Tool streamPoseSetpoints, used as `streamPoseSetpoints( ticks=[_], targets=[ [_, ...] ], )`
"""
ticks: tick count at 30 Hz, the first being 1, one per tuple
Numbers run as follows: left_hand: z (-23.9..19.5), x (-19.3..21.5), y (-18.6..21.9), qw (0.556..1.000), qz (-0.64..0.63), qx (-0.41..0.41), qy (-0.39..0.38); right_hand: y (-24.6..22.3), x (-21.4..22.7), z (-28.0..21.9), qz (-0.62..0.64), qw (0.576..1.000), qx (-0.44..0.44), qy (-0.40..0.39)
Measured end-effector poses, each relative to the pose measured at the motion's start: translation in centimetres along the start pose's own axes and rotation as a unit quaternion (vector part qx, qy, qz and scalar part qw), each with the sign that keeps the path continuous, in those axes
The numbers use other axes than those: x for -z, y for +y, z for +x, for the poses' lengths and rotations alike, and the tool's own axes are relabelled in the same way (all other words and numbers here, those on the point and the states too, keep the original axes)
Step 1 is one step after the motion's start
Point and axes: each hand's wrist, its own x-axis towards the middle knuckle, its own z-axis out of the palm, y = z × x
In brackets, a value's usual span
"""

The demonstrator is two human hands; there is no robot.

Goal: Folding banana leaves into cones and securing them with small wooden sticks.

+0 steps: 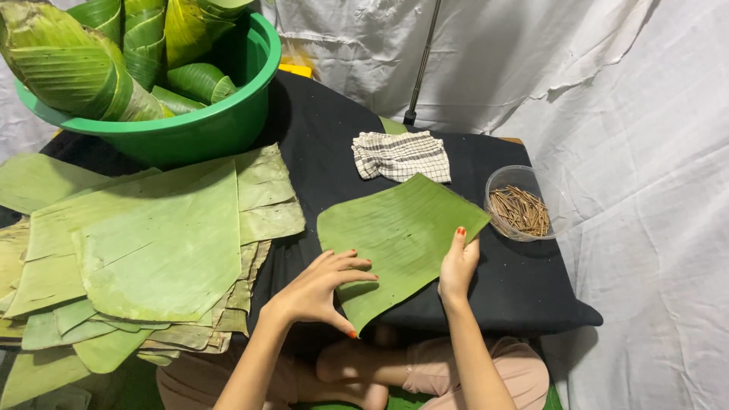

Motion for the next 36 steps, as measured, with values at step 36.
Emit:
streamPoseSetpoints(
  ticks=[36],
  targets=[
    [8.0, 4.4, -0.1, 0.948, -0.178, 0.178, 0.193, -7.6, -0.6, -2.8, -0.055, 0.879, 0.212, -0.423]
  ],
)
